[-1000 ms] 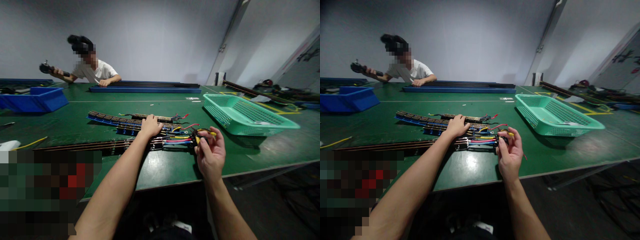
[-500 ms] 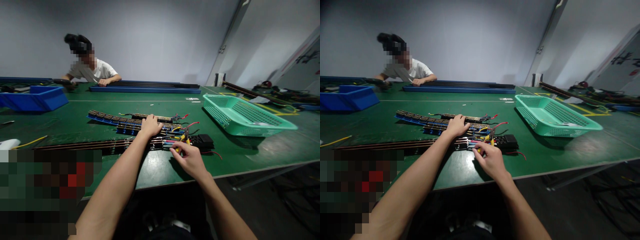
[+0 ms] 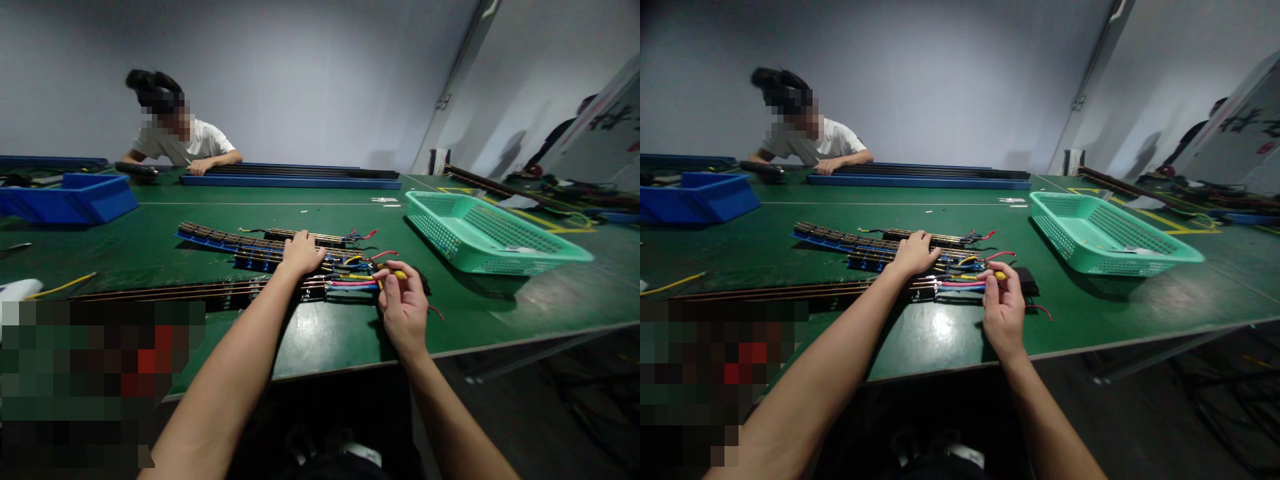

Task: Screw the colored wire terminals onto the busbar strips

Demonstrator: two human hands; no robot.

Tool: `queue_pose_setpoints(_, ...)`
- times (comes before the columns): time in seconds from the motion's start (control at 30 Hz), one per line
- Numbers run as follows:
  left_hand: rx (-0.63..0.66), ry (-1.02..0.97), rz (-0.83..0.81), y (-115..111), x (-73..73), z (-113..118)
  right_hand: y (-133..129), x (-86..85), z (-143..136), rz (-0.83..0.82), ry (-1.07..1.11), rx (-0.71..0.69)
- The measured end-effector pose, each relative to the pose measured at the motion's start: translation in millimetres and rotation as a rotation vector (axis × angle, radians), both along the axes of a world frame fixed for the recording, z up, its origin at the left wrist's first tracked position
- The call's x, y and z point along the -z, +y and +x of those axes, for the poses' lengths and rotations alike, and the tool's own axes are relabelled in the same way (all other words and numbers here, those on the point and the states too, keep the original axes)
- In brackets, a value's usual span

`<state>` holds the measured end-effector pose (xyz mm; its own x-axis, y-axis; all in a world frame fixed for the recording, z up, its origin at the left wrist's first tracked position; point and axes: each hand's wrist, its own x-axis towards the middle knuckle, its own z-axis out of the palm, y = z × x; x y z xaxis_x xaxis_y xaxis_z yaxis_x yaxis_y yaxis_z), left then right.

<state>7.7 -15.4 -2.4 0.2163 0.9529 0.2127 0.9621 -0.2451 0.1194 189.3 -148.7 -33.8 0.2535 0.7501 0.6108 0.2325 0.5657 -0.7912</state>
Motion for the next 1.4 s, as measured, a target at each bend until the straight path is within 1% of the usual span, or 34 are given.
queue_pose_setpoints(0.07, 0.0, 0.002, 0.002, 0, -0.1, 0, 1, -0.5, 0, -0.018, 0.069, -0.021)
queue_pose_setpoints(0.1, 0.0, 0.002, 0.002, 0, -0.1, 0, 1, -0.5, 0, -0.031, 0.065, -0.028)
queue_pose_setpoints(0.2, -0.002, 0.002, -0.001, 0, -0.1, 1, 2, 0.0, -1, -0.055, -0.131, -0.034)
queue_pose_setpoints(0.27, -0.003, 0.001, 0.0, 0, -0.3, 1, 2, -0.2, -2, -0.037, -0.311, -0.019)
queue_pose_setpoints(0.33, -0.002, 0.002, 0.0, -1, -0.7, 1, 2, -0.8, -3, -0.002, -0.439, -0.005)
queue_pose_setpoints(0.4, -0.004, 0.003, -0.004, -1, -0.9, 2, 2, -1.1, -3, 0.036, -0.492, 0.0)
queue_pose_setpoints(0.5, -0.008, 0.002, -0.006, -1, -0.6, 1, 3, 1.5, -2, 0.071, -0.56, -0.043)
queue_pose_setpoints(0.6, -0.005, -0.001, -0.001, -1, -0.1, 1, 3, 6.7, -1, 0.038, -0.711, -0.106)
queue_pose_setpoints(0.67, -0.001, -0.003, 0.004, -1, 0.1, 1, 3, 8.9, -1, 0.002, -0.783, -0.122)
queue_pose_setpoints(0.73, 0.001, -0.005, 0.006, -1, 0.1, 1, 2, 8.6, -1, -0.009, -0.736, -0.11)
queue_pose_setpoints(0.87, 0.001, -0.013, -0.009, 0, -0.3, 0, -3, 1.9, -1, -0.04, -0.388, -0.054)
queue_pose_setpoints(0.93, -0.001, -0.016, -0.015, 0, -0.3, 0, -4, -3.9, 1, -0.029, -0.219, -0.082)
queue_pose_setpoints(1.0, -0.002, -0.013, -0.014, 0, -0.2, 0, -1, -12.3, 5, 0.007, -0.1, -0.131)
queue_pose_setpoints(1.07, -0.002, -0.006, -0.011, 0, -0.1, 0, 8, -24.3, 10, 0.043, -0.051, -0.164)
queue_pose_setpoints(1.17, 0.0, 0.003, -0.009, 0, -0.1, 0, 32, -47.4, 16, 0.088, -0.061, -0.192)
queue_pose_setpoints(1.3, 0.004, 0.006, -0.003, 0, -0.6, 0, 63, -76.9, 19, 0.047, -0.05, -0.186)
queue_pose_setpoints(1.4, 0.004, 0.008, -0.004, 0, -1.3, 0, 71, -89.6, 19, 0.013, -0.041, -0.172)
